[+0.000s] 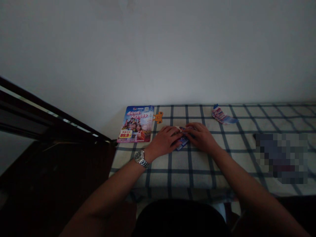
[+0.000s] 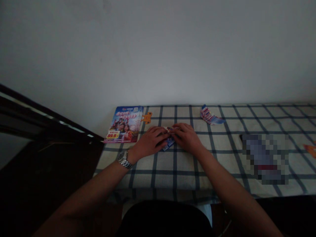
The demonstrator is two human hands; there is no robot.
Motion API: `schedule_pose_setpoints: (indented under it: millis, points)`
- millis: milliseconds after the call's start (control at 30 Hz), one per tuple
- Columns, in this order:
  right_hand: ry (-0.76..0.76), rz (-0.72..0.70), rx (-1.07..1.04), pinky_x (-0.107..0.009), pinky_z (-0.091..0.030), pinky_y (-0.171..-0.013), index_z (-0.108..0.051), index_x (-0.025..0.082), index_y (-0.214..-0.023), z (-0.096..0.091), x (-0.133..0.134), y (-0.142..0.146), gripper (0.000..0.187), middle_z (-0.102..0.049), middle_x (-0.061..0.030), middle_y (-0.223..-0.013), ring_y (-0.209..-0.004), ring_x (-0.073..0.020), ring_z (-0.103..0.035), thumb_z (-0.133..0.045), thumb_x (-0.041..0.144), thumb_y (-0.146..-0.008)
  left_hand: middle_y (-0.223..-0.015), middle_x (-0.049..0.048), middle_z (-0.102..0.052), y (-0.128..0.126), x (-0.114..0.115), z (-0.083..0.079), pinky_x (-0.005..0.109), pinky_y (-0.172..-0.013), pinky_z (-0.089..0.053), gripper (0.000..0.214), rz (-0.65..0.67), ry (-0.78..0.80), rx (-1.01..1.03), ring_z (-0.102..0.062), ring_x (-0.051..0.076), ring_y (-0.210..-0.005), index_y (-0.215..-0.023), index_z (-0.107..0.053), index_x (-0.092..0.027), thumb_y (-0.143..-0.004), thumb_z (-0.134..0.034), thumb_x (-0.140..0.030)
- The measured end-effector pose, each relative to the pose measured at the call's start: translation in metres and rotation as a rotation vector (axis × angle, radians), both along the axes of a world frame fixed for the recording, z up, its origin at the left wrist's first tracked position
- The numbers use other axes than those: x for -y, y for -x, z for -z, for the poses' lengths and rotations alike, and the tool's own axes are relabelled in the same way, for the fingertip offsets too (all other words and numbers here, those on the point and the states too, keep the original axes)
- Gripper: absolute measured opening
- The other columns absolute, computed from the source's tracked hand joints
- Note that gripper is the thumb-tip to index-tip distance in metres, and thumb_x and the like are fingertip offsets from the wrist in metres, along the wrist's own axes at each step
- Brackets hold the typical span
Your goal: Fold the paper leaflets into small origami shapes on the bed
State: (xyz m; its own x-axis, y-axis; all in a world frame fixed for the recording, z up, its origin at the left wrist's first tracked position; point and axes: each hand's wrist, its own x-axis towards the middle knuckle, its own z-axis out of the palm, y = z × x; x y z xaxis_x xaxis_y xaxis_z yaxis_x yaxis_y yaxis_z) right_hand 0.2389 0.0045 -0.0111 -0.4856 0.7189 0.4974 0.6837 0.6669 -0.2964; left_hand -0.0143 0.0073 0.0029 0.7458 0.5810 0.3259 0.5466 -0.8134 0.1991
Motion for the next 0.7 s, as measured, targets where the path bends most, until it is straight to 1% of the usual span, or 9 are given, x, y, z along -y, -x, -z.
schedule_pose_setpoints:
  millis: [67, 167, 367, 467, 567, 700]
  points:
    - [-0.003, -0.006, -0.012, -0.050, -0.055, -0.102, -0.072, 0.024, -0.119, 0.0007, -0.0010, -0.0017, 0.021, -0.070, -0.0118, -0.126, -0.118, -0.0290, -0.065, -0.062, 0.024, -0.100, -0.136, 0.0088, -0.061, -0.0005, 0.0020, -0.0010, 0.050, -0.108, -0.047, 0.039, -0.040, -0.001, -0.024, -0.056, 0.028, -0.123, -0.142, -0.060, -0.026, -0.107, -0.052, -0.042]
    - [0.004, -0.027, -0.020, -0.052, -0.056, -0.102, -0.073, 0.025, -0.116, 0.0014, -0.0025, -0.0039, 0.020, -0.071, -0.0105, -0.125, -0.117, -0.0291, -0.066, -0.062, 0.022, -0.099, -0.136, 0.0092, -0.060, -0.0010, 0.0041, -0.0015, 0.051, -0.104, -0.049, 0.040, -0.083, -0.006, -0.050, -0.056, 0.029, -0.120, -0.143, -0.059, -0.026, -0.107, -0.052, -0.042]
    - [0.038, -0.064, -0.039, -0.051, -0.057, -0.103, -0.074, 0.024, -0.116, 0.0034, -0.0023, -0.0050, 0.021, -0.073, -0.0102, -0.129, -0.120, -0.0286, -0.067, -0.062, 0.023, -0.100, -0.132, 0.0116, -0.061, -0.0005, 0.0032, 0.0010, 0.050, -0.105, -0.050, 0.037, -0.081, -0.018, -0.034, -0.056, 0.029, -0.119, -0.137, -0.063, -0.020, -0.107, -0.052, -0.038]
    - [0.059, -0.087, -0.038, -0.051, -0.057, -0.104, -0.074, 0.025, -0.121, 0.0040, -0.0016, -0.0047, 0.023, -0.074, -0.0096, -0.129, -0.120, -0.0282, -0.068, -0.063, 0.024, -0.100, -0.130, 0.0124, -0.062, -0.0009, 0.0031, 0.0022, 0.049, -0.106, -0.051, 0.035, -0.069, -0.015, 0.001, -0.057, 0.028, -0.119, -0.134, -0.064, -0.018, -0.106, -0.053, -0.037]
    - [0.077, -0.111, -0.022, -0.051, -0.057, -0.104, -0.072, 0.026, -0.125, 0.0047, -0.0013, -0.0049, 0.027, -0.074, -0.0095, -0.130, -0.120, -0.0280, -0.068, -0.064, 0.027, -0.101, -0.128, 0.0130, -0.062, -0.0021, 0.0040, 0.0029, 0.048, -0.106, -0.052, 0.034, -0.054, 0.004, 0.028, -0.058, 0.028, -0.119, -0.130, -0.065, -0.016, -0.106, -0.053, -0.037]
    - [0.071, -0.110, 0.017, -0.051, -0.057, -0.102, -0.073, 0.027, -0.125, 0.0072, -0.0022, -0.0061, 0.026, -0.073, -0.0098, -0.131, -0.120, -0.0286, -0.068, -0.064, 0.028, -0.101, -0.127, 0.0129, -0.062, -0.0022, 0.0045, 0.0038, 0.049, -0.106, -0.053, 0.033, -0.057, 0.006, 0.025, -0.058, 0.028, -0.119, -0.127, -0.067, -0.016, -0.106, -0.054, -0.037]
